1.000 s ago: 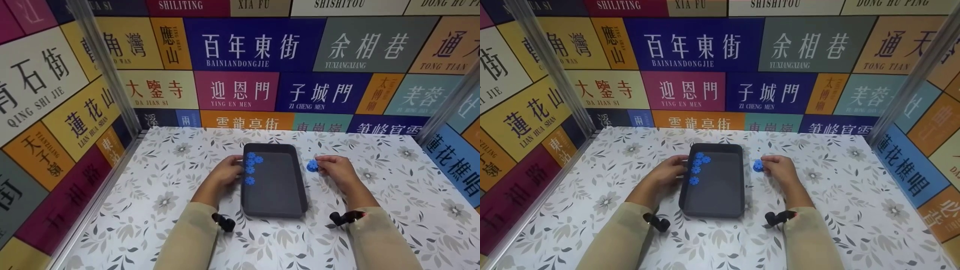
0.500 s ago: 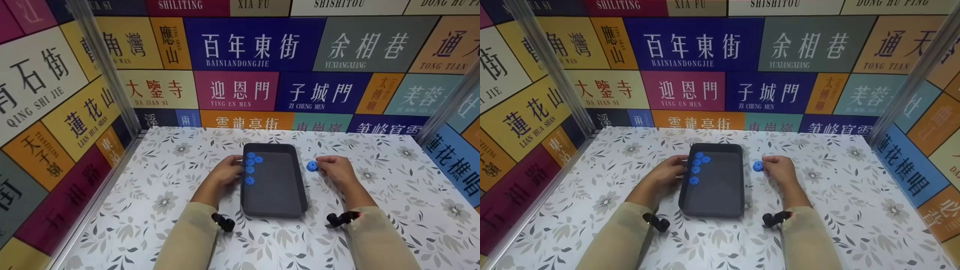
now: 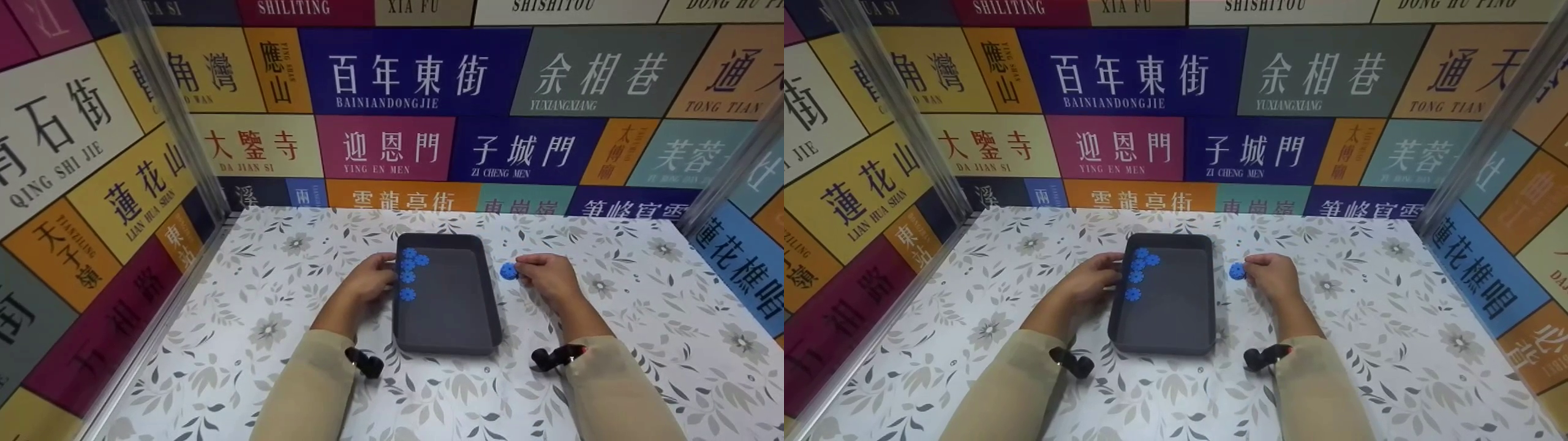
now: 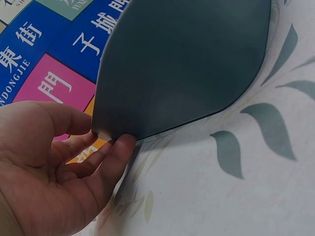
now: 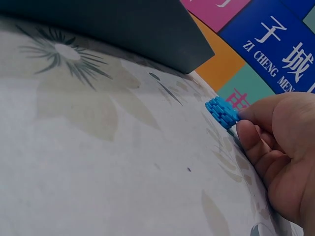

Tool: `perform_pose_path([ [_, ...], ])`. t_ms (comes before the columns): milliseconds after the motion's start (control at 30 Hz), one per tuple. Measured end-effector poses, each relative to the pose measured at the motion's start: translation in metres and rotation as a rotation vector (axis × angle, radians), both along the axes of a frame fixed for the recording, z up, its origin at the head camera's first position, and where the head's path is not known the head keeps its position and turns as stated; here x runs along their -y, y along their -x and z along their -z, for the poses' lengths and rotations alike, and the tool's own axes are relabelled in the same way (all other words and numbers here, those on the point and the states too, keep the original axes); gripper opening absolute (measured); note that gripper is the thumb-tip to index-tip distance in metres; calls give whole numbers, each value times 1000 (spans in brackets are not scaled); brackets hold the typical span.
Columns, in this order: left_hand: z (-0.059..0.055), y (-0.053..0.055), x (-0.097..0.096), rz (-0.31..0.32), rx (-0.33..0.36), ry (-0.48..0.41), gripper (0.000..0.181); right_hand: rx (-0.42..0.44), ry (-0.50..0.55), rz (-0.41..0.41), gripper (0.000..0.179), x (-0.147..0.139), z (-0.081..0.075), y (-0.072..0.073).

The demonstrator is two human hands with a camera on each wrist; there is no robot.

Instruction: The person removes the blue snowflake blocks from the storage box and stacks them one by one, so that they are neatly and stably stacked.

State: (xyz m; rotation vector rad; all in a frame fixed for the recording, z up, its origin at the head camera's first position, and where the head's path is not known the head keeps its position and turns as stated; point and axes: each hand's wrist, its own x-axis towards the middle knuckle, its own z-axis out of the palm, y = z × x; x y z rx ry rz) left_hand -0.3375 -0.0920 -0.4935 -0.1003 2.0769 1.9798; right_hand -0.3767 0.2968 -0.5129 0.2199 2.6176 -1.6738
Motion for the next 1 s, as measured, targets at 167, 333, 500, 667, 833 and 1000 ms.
perform_pose_path([
  [167,0,0,0,-2,-3,-3,62,1,6,4,40,1,0,0],
  [333,1,0,0,2,-10,-7,61,-1,26,6,41,2,-1,-2],
  [500,0,-1,0,0,6,-17,62,-15,64,2,42,3,-1,-3],
  [667,0,-1,1,1,3,5,61,-6,117,36,45,10,-8,-5],
  [833,-1,1,1,15,-17,44,61,-23,241,51,39,27,-20,-8],
  [1000,-2,0,1,5,1,42,61,-48,350,24,27,52,-29,-12],
])
